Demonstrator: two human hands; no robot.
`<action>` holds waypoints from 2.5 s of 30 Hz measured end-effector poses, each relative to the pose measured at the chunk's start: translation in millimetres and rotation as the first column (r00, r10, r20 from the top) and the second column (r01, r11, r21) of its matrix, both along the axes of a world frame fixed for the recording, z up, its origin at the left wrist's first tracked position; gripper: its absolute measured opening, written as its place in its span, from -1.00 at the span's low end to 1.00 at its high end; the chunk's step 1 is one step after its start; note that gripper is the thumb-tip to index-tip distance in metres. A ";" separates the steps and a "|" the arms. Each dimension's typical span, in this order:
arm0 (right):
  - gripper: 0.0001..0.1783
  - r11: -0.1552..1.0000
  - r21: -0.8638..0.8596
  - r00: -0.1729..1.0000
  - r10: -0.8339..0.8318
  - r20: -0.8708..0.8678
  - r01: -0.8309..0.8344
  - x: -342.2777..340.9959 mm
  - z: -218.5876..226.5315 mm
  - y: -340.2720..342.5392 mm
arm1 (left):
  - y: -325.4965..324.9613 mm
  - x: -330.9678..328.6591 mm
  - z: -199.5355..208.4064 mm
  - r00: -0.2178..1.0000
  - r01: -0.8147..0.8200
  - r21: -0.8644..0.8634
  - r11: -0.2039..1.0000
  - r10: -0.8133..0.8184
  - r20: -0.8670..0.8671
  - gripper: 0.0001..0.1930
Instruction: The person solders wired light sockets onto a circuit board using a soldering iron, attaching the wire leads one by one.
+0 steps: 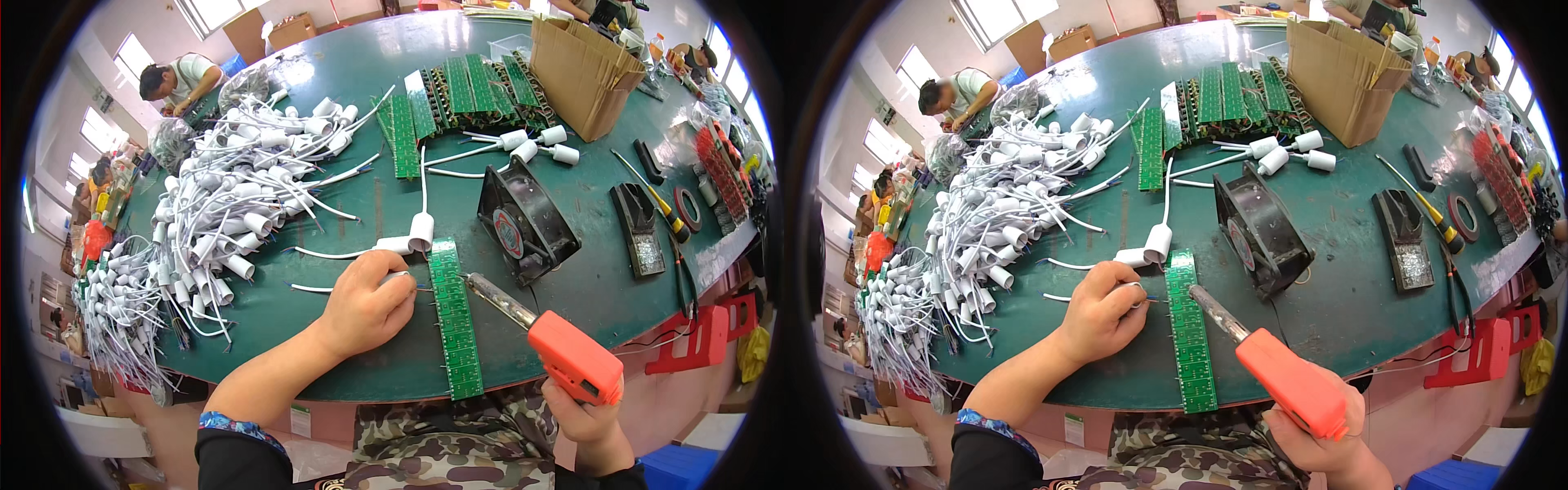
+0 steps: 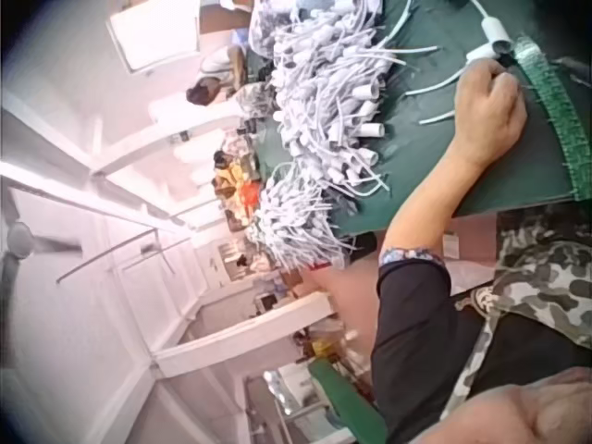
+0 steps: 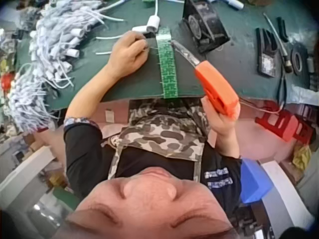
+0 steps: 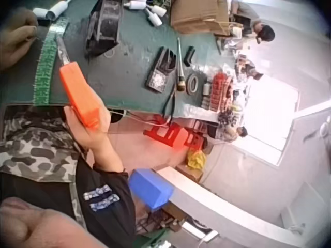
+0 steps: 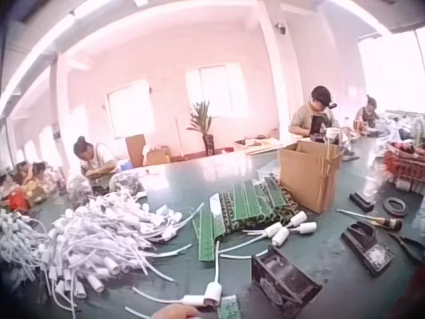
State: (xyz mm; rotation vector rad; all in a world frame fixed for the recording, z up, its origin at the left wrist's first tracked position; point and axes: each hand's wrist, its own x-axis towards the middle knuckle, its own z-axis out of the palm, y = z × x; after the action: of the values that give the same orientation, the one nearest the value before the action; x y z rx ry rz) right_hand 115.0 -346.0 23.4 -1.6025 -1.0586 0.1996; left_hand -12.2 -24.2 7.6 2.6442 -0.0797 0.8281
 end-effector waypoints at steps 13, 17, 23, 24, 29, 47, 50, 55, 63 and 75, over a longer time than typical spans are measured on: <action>-0.47 0.998 0.010 0.996 0.055 0.077 -0.056 14.9 -10.1 20.4 | 2.1 22.9 -9.1 0.991 -0.058 0.257 0.965 0.024 0.132 -0.73; -0.45 0.998 0.006 0.997 0.070 0.044 -0.070 14.1 -10.0 24.6 | 4.0 24.9 -12.9 0.991 -0.064 0.276 0.959 0.029 0.130 -0.72; -0.45 0.998 -0.007 0.995 0.065 -0.079 -0.066 11.9 -10.6 27.9 | 5.3 23.4 -13.3 0.995 -0.047 0.255 0.966 0.022 0.100 -0.72; -0.46 0.998 0.002 0.996 0.063 -0.067 -0.063 12.3 -10.8 28.5 | 5.4 22.6 -12.8 0.994 -0.039 0.249 0.968 0.011 0.112 -0.71; -0.49 0.996 0.003 0.996 0.089 -0.001 -0.089 15.9 -13.7 33.9 | 6.4 21.3 -13.0 0.995 -0.022 0.229 0.973 0.000 0.096 -0.70; -0.56 0.993 -0.068 0.992 0.092 -0.088 -0.098 13.8 -8.5 36.7 | 6.1 22.3 -13.7 0.997 -0.040 0.234 0.971 0.023 0.073 -0.71; -0.56 0.992 -0.078 0.991 0.090 -0.098 -0.098 13.2 -6.9 37.4 | 6.1 22.1 -13.4 0.997 -0.037 0.233 0.972 0.020 0.075 -0.71; -0.57 0.993 -0.057 0.989 0.096 -0.111 -0.103 14.1 -6.8 37.8 | 6.1 22.4 -13.6 0.997 -0.030 0.224 0.974 0.014 0.076 -0.72; -0.55 0.991 -0.077 0.993 0.106 -0.059 -0.111 14.5 -7.3 37.8 | 7.7 20.0 -14.9 0.998 -0.027 0.245 0.969 0.014 0.056 -0.74; -0.50 0.989 -0.067 0.992 0.127 -0.023 -0.128 15.1 -10.0 37.8 | 6.7 20.3 -13.5 0.998 -0.029 0.247 0.969 0.016 0.055 -0.75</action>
State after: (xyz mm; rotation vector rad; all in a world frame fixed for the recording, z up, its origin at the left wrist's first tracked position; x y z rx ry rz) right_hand 130.2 -308.1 13.4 -1.5920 -1.1517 0.3391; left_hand 8.1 -17.4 -5.9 2.8600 -0.1776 0.9513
